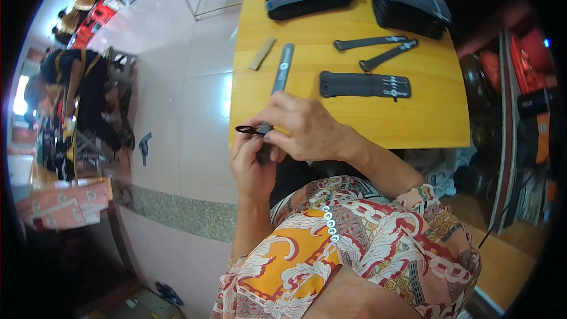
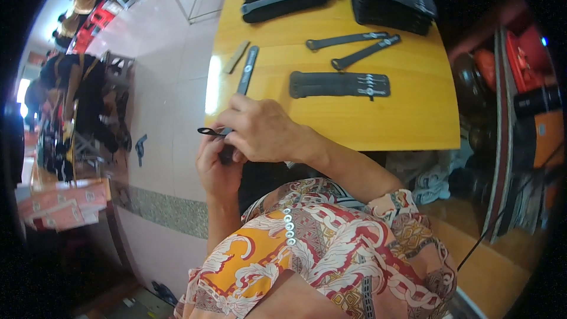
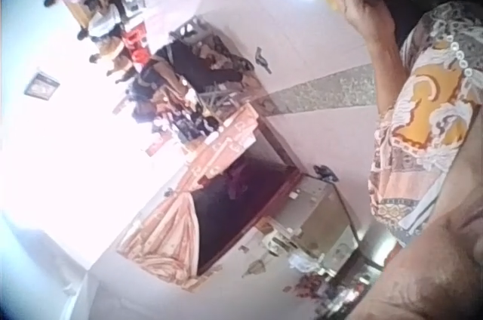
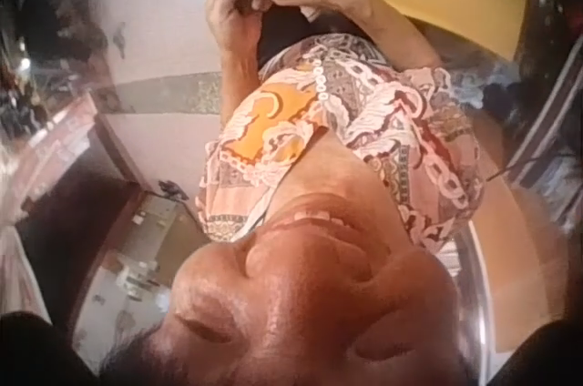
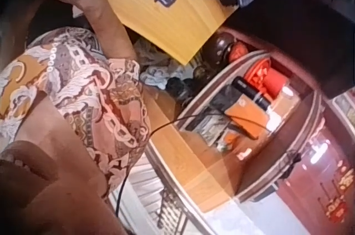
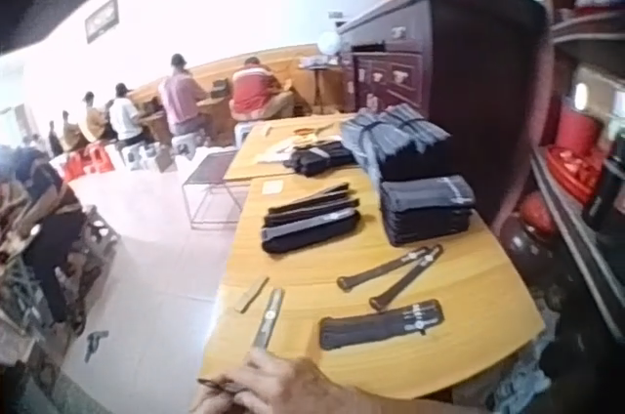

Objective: Manually threading and attaching straps to a multi-slot base to assemble pouches.

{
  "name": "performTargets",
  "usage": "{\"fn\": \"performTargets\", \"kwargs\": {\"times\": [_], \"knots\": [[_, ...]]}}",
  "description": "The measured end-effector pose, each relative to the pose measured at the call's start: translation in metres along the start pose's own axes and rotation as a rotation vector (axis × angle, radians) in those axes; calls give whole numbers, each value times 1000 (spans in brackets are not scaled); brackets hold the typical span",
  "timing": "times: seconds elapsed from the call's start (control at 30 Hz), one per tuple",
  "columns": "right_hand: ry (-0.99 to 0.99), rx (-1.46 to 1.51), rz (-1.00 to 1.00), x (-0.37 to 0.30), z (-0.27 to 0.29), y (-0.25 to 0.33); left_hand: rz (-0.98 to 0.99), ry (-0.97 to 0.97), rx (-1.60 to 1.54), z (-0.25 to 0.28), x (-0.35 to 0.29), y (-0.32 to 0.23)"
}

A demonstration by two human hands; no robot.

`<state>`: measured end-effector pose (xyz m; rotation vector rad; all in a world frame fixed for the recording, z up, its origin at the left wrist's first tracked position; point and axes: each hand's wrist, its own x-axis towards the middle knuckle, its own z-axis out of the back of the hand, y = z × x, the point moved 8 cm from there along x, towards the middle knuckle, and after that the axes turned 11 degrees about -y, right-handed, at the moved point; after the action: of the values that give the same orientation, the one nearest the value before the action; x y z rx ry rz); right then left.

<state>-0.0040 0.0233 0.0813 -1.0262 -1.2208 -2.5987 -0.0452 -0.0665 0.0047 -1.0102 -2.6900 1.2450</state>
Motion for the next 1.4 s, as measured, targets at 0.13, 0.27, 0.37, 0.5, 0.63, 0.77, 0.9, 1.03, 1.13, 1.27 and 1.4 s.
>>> {"fn": "performTargets", "kwargs": {"times": [0.13,0.27,0.37,0.5,0.63,0.77,0.9,1.03,1.13,1.27,1.4], "knots": [[13,69,10,-2,0,15,-63,-254,26,-1,-8,-10],[-110,120,-31,-6,8,8,-45,-19,54,-18,-14,-8],[-202,108,-159,-11,14,0,-95,-82,170,-27,-19,-1],[-389,-102,-140,-11,35,3,-23,20,117,-36,-23,13],[-820,-532,-132,-1,127,-33,19,139,209,-59,-39,26],[-1017,-955,-267,-27,263,-69,235,295,220,-61,-53,38],[-1332,-1263,-426,-91,385,-48,278,324,262,-46,-46,31],[-1108,-1389,-300,-121,411,-56,140,147,157,-29,-9,4],[-730,-1237,-145,-128,337,-95,56,58,119,-28,24,-3],[-382,-1012,-371,-133,248,-143,65,46,118,-36,52,7],[-347,-993,-425,-119,242,-126,92,71,143,-46,73,19]]}}
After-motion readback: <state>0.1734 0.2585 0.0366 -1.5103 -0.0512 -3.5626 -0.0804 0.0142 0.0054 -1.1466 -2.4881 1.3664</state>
